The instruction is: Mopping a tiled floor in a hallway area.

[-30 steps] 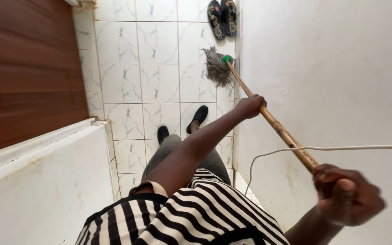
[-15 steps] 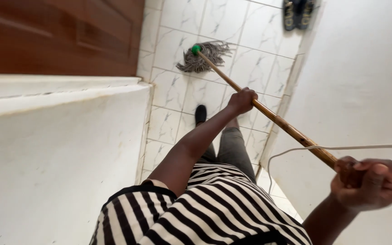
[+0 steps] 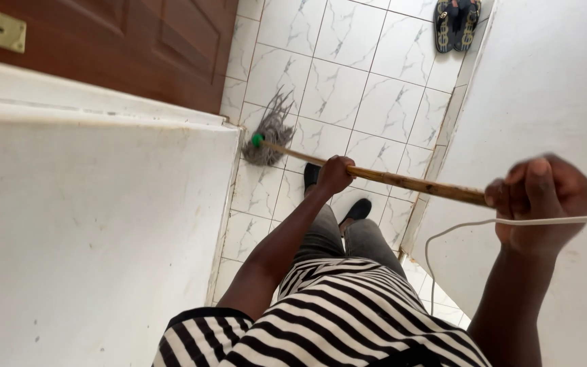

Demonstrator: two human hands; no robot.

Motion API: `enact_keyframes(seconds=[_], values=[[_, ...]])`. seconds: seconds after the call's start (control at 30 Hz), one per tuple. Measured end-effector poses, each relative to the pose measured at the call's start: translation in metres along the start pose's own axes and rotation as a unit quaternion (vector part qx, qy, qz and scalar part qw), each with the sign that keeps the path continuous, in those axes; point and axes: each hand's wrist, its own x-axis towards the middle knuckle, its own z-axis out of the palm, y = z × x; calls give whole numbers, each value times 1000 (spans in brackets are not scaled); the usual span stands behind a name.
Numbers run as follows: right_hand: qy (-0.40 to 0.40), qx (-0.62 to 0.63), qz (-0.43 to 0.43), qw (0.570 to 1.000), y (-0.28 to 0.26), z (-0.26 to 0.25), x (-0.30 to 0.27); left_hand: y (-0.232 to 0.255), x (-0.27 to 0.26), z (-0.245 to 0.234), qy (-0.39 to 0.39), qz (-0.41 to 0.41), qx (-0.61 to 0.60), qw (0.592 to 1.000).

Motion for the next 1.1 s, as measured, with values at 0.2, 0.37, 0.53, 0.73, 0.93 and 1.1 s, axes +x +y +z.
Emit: enact_keyframes(seconds=[0.2, 0.37, 0.53, 0.73, 0.93, 1.1], values=[[-18, 4, 80, 997, 10, 26, 14, -29, -65, 31, 8, -71, -45, 996], [-59, 85, 131, 986, 41, -10, -52, -21, -144, 60, 54, -118, -29, 991], [-111, 113, 59, 986, 20, -26, -114, 24, -174, 57, 140, -128, -14, 982], [-171, 58, 9, 983, -9, -33, -144, 39, -155, 52, 252, -80, -29, 964], [-235, -150, -161, 947, -60, -74, -134, 106, -128, 19, 188, -60, -28, 980], [-210, -221, -180, 935, -54, -47, -111, 140, -94, -7, 148, -20, -19, 989]])
